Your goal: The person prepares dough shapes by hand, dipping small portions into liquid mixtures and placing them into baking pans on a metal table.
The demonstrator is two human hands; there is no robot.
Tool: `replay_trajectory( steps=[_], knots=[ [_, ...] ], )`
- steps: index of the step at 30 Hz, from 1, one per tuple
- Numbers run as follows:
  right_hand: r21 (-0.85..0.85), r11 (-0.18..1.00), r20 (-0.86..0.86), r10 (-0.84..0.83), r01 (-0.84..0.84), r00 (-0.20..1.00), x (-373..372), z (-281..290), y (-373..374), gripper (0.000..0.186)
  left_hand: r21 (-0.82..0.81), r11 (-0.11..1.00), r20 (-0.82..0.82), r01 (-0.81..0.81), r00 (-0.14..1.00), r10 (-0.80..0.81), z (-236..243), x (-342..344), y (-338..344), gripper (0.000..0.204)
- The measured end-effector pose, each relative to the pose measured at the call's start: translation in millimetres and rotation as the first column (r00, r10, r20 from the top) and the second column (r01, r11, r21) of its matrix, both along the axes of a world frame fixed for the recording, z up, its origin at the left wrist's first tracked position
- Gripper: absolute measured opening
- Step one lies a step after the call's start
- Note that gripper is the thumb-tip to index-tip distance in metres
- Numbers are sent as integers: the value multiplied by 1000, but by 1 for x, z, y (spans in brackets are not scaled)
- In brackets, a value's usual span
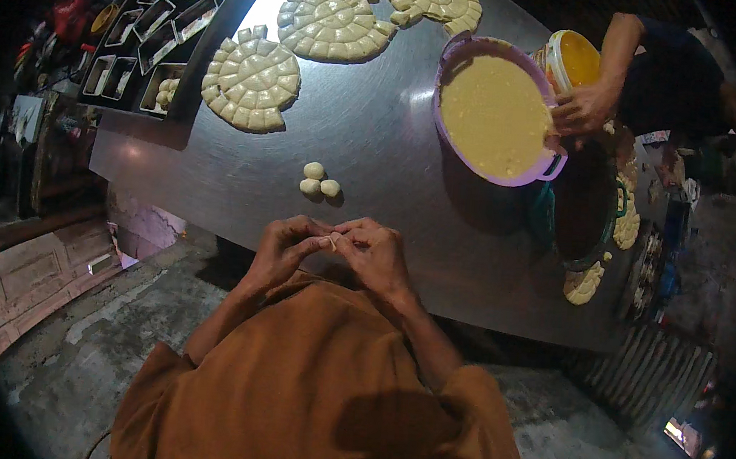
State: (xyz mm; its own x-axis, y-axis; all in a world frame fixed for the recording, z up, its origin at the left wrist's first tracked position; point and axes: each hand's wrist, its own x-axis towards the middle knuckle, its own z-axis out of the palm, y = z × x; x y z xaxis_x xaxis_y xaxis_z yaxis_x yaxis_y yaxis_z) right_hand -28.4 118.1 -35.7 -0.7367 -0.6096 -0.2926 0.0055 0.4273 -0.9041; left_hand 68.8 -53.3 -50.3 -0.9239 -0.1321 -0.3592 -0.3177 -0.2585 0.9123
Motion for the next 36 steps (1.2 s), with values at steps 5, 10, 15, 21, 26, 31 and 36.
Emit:
replay_trajectory(
  steps=[5, 10, 15, 21, 26, 31, 36],
  knots=[
    [-46, 996, 182, -67, 77, 981, -4, -12, -1, 12, 185, 977, -42, -106, 992, 116, 1, -4, 0, 46],
    [-196, 966, 441, -69, 171, 895, -9, -15, -12, 26, 367, 927, -52, -75, 994, 101, -4, -6, -6, 73],
    [-214, 974, 431, 27, 73, 902, -19, -24, -25, 25, 409, 909, -117, -79, 983, 139, -15, -13, -14, 80],
    [82, 997, -516, 55, -14, 855, -61, -51, -40, 22, 105, 936, -55, -337, 937, 344, -17, -21, -46, 50],
    [169, 977, -673, 213, -133, 708, -69, -90, -54, 26, -14, 935, -23, -356, 934, 355, -41, -5, -70, 27],
    [74, 990, -724, 138, -124, 676, -52, -105, -53, 29, -6, 922, 1, -388, 922, 388, -52, 5, -73, 23],
    [61, 994, -666, 110, -94, 737, -47, -95, -52, 24, -27, 924, 27, -381, 924, 381, -51, 2, -60, 19]
  ],
)
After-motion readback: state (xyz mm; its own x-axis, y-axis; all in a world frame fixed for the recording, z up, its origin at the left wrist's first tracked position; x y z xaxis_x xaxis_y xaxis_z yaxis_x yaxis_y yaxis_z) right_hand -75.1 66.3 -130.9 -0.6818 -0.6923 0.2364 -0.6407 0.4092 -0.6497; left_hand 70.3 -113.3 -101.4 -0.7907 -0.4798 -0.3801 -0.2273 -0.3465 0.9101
